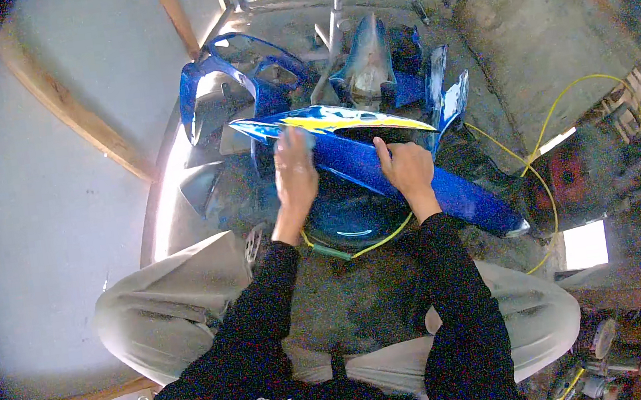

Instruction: The person wet-sands a motorcycle body panel with a sanding block over a bucket of water, washes the panel in the bucket, and then sands another motorcycle body panel.

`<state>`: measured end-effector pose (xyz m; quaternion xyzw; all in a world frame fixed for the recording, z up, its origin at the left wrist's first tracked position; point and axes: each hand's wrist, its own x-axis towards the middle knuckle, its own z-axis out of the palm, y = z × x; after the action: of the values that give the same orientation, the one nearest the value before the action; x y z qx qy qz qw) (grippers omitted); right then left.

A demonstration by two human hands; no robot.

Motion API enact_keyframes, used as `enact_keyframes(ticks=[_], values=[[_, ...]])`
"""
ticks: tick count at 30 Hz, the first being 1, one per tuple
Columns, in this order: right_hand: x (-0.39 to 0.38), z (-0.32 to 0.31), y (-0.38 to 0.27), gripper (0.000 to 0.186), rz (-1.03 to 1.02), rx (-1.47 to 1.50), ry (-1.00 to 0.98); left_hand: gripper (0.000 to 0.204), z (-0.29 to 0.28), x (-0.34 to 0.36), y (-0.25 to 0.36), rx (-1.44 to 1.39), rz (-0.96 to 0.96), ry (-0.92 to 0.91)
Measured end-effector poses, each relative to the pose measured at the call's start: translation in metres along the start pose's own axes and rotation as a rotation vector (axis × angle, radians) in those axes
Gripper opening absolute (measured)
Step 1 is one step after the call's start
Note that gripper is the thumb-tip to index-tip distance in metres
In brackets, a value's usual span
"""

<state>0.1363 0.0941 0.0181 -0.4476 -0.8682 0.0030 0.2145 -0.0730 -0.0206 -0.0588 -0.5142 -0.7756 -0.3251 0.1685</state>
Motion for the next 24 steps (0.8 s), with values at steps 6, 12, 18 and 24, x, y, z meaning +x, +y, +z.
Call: enact_keyframes(ticks=[6,12,18,24], values=[[0.004,-0.002,-0.007,0.056,-0.023,-0.092,0.001,0.045,-0.001,-0.014,0.027,-0.332,0.054,0.114],[0.009,0.003,-0.004,0.043,-0.205,0.087,0.222,0.038,-0.047,0.028,0.0,-0.686,-0.306,0.043],[0.026,-0.011,0.036,0.049,-0.083,0.161,0.077,0.04,-0.076,0.046,-0.035,-0.868,-0.524,0.214],[0.045,-0.031,0.09,0.056,0.149,0.324,-0.087,0.038,-0.078,0.048,-0.048,-0.877,-0.531,0.332]])
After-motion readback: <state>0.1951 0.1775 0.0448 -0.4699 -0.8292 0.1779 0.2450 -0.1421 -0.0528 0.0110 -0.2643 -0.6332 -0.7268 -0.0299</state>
